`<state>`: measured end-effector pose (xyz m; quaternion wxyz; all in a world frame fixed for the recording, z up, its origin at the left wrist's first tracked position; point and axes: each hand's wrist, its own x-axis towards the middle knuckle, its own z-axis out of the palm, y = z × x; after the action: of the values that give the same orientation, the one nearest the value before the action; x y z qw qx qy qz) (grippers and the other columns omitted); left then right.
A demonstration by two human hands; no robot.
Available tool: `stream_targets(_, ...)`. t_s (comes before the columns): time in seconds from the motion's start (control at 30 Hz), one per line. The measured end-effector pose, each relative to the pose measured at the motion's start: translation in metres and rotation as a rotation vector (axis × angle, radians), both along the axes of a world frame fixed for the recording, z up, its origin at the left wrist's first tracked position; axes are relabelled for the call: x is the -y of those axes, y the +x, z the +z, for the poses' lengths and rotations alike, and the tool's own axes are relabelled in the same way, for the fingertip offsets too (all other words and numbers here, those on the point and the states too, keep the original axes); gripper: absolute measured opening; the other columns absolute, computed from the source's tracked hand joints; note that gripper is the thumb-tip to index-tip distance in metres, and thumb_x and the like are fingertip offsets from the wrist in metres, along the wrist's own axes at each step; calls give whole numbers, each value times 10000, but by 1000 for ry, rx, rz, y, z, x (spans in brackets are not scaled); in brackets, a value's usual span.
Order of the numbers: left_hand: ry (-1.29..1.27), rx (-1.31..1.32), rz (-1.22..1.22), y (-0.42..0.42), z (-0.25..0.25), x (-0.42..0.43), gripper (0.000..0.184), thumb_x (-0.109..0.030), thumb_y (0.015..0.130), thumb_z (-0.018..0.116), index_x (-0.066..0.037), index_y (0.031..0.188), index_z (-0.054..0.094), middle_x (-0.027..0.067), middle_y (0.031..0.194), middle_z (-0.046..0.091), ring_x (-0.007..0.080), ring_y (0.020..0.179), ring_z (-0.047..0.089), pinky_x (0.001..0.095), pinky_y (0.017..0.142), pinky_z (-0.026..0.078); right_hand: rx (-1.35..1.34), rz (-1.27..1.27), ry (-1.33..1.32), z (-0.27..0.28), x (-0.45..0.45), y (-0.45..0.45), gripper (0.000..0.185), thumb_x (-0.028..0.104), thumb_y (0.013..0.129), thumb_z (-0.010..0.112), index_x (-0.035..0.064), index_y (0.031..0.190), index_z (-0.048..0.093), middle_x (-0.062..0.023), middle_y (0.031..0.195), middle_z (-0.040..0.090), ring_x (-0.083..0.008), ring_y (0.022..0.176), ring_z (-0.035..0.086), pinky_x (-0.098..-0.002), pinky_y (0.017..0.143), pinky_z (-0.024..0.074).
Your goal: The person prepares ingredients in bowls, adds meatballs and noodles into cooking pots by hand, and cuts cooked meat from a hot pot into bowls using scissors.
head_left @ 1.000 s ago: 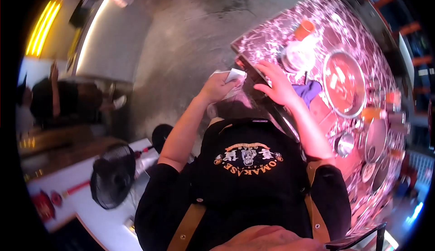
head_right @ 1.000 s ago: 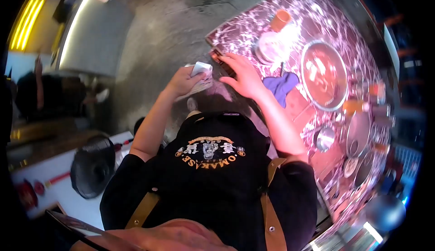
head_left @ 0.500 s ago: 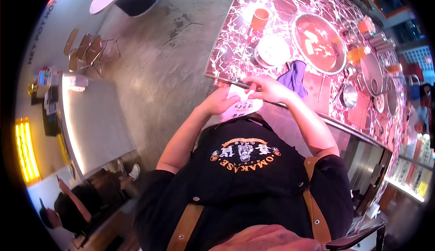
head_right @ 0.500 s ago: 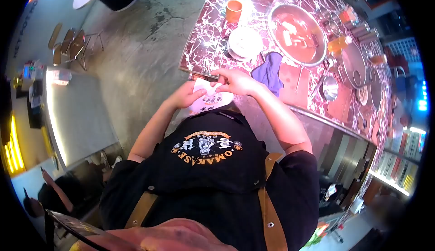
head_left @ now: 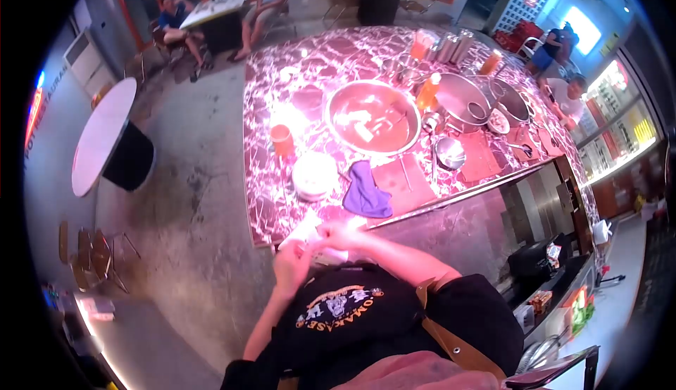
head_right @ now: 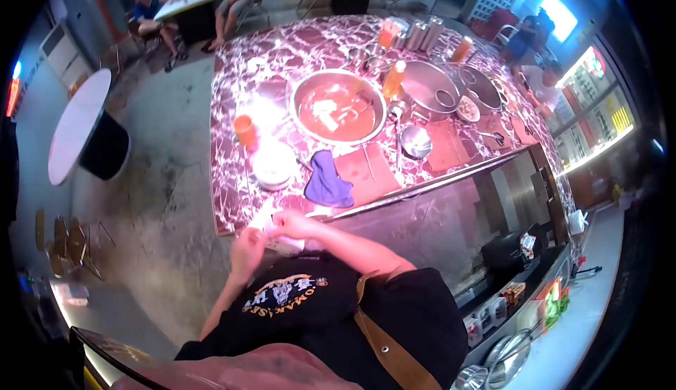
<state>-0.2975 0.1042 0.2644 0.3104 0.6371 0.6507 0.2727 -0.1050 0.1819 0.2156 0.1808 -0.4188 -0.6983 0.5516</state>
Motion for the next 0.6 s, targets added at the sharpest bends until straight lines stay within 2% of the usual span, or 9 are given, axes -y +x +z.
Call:
stream_targets(0.07, -382, 823, 34, 13, -44, -3, 281, -230, 860, 709, 34, 936, 648, 67, 796, 677, 136, 662, 610, 242, 615, 474, -79, -80, -70, 12, 20, -1, 334, 196, 772, 801, 72, 691, 501, 36, 642, 483, -67, 630, 424, -283, 547, 377)
stream_targets(0.2, -492, 954, 133, 18, -79, -13, 206, -162, 878, 669, 33, 941, 659, 37, 769, 668, 84, 696, 599, 216, 625, 470, -64, -7, -138, -2, 26, 28, 362, 192, 755, 817, 73, 672, 485, 37, 635, 462, -64, 627, 406, -277, 543, 366)
stream_targets(0.27, -495, 659, 67, 25, -79, -15, 179, -142, 875, 653, 31, 922, 663, 44, 739, 654, 95, 680, 602, 224, 610, 471, -15, -4, -129, -8, 29, 45, 356, 180, 741, 827, 75, 661, 497, 35, 633, 470, -66, 625, 412, -278, 545, 366)
stream_targets(0.3, -477, 713, 56, 30, -90, -12, 168, -140, 878, 643, 27, 882, 654, 50, 735, 650, 98, 667, 595, 232, 590, 471, -72, -37, -203, -12, 32, 50, 374, 178, 746, 825, 74, 635, 483, 30, 637, 470, -64, 630, 412, -276, 554, 367)
stream_targets(0.33, -543, 786, 32, 44, -69, -9, 166, -146, 880, 653, 16, 845, 645, 40, 738, 643, 93, 661, 588, 237, 565, 463, -152, -37, -245, 15, 37, 57, 273, 192, 783, 782, 45, 683, 576, -5, 670, 560, -83, 644, 486, -286, 602, 419)
stream_targets(0.4, -622, 741, 61, 69, -54, -9, 177, -159, 887, 665, 15, 875, 637, 38, 765, 638, 95, 648, 581, 228, 560, 456, -166, -16, -50, -21, 37, 61, 192, 213, 821, 721, 28, 802, 670, -59, 755, 660, -119, 697, 581, -305, 679, 472)
stream_targets(0.43, -631, 743, 32, 76, -52, -10, 177, -159, 887, 665, 15, 875, 637, 38, 765, 638, 95, 648, 581, 228, 560, 456, -50, 29, -56, -10, 37, 67, 198, 223, 844, 674, 41, 913, 712, -90, 824, 704, -149, 757, 635, -318, 735, 495)
stream_targets(0.53, -555, 585, -63, 78, -63, -14, 202, -176, 898, 672, 15, 940, 623, 42, 790, 629, 93, 639, 574, 216, 551, 449, -25, -54, -145, -4, 43, 75, 225, 229, 766, 758, 26, 756, 662, -87, 697, 647, -131, 663, 582, -309, 634, 470)
stream_targets(0.6, -666, 926, -5, 78, -82, -17, 179, -156, 910, 654, 10, 959, 607, 53, 781, 625, 86, 616, 560, 208, 532, 438, -31, -108, -98, -21, 43, 79, 249, 225, 746, 779, 26, 718, 633, -76, 665, 619, -127, 635, 556, -310, 608, 455)
